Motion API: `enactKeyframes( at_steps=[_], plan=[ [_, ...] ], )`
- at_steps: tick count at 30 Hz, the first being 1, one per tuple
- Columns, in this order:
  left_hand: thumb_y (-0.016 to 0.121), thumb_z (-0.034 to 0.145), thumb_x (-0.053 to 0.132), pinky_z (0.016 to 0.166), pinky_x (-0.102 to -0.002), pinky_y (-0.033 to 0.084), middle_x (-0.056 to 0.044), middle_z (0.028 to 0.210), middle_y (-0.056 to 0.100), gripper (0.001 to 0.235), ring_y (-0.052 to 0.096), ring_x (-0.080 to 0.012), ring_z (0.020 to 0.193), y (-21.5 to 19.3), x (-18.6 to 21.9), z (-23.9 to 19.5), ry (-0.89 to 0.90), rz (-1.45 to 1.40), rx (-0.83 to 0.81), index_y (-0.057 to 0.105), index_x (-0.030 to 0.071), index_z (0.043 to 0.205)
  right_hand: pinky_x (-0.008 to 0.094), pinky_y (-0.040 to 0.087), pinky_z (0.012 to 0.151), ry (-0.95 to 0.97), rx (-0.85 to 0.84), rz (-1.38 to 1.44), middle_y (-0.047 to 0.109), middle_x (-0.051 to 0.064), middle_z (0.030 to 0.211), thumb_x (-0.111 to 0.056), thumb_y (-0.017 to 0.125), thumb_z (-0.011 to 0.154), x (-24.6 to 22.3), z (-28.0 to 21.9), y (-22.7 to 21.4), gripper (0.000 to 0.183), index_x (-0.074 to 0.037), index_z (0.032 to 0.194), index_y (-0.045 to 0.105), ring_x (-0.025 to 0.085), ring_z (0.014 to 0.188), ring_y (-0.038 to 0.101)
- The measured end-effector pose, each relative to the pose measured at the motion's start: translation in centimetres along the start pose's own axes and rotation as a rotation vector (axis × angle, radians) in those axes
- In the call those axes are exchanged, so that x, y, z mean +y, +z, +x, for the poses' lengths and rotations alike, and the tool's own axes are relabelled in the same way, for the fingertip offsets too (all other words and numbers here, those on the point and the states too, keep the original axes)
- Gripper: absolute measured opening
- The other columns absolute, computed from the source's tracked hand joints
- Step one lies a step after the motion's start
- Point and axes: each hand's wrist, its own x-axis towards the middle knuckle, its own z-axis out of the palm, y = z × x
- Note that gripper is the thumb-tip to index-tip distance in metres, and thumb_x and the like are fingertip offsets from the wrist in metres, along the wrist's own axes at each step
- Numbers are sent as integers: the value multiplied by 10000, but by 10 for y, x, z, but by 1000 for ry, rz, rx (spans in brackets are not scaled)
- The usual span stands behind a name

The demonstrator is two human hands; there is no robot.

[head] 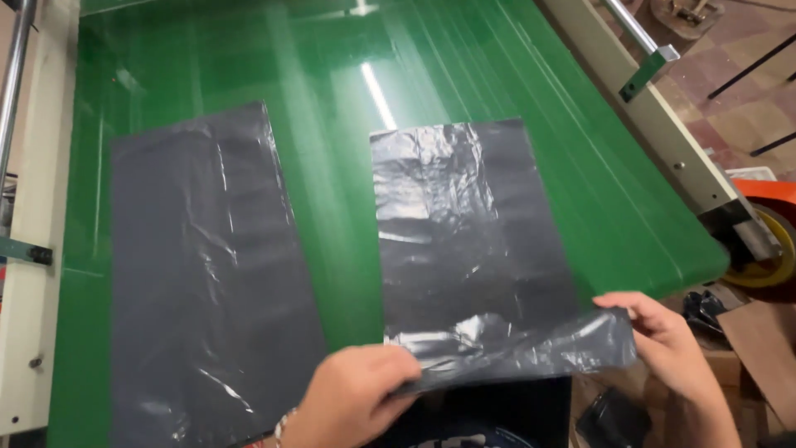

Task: Folding black plastic bags coming off a conveyor belt and stacking them into a red plastic crate.

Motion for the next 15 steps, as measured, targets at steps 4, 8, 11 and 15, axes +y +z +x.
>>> enactKeyframes(
  at_steps=[4, 8, 11, 15],
  plan=[
    [663, 886, 178, 646, -282, 461, 32, 762, 623, 133, 580, -145, 667, -31, -38, 53, -195, -108, -5, 580, 161, 784, 280, 450, 812, -378, 147, -520, 643, 15, 929, 98, 624, 748, -33, 51, 25, 383, -146, 1025, 725, 160, 882, 597],
    [661, 937, 413, 1022, -496, 461, -295, 1132, 686, 522, 609, -439, 1183, -42, -97, 113, -502, -163, 285, 670, -78, 1114, 352, 445, 822, -650, 336, -476, 612, 135, 911, -3, 886, 789, -19, 164, 24, 265, 4, 938, 667, 269, 871, 587],
    [619, 990, 479, 688, -396, 464, -50, 675, 594, 473, 576, -210, 703, 8, -253, 126, -612, -218, 372, 586, 58, 778, 476, 392, 643, -294, 344, -708, 567, 218, 689, -195, 784, 871, 8, 240, 25, 308, 42, 799, 600, 359, 666, 539],
    [691, 912, 440, 825, -431, 533, -78, 942, 741, 316, 688, -304, 962, 17, -251, 121, -726, -111, 316, 682, 134, 986, 446, 516, 794, -40, 340, -725, 727, 139, 923, -384, 790, 860, 32, 278, 31, 325, -95, 990, 717, 328, 920, 688]
  ],
)
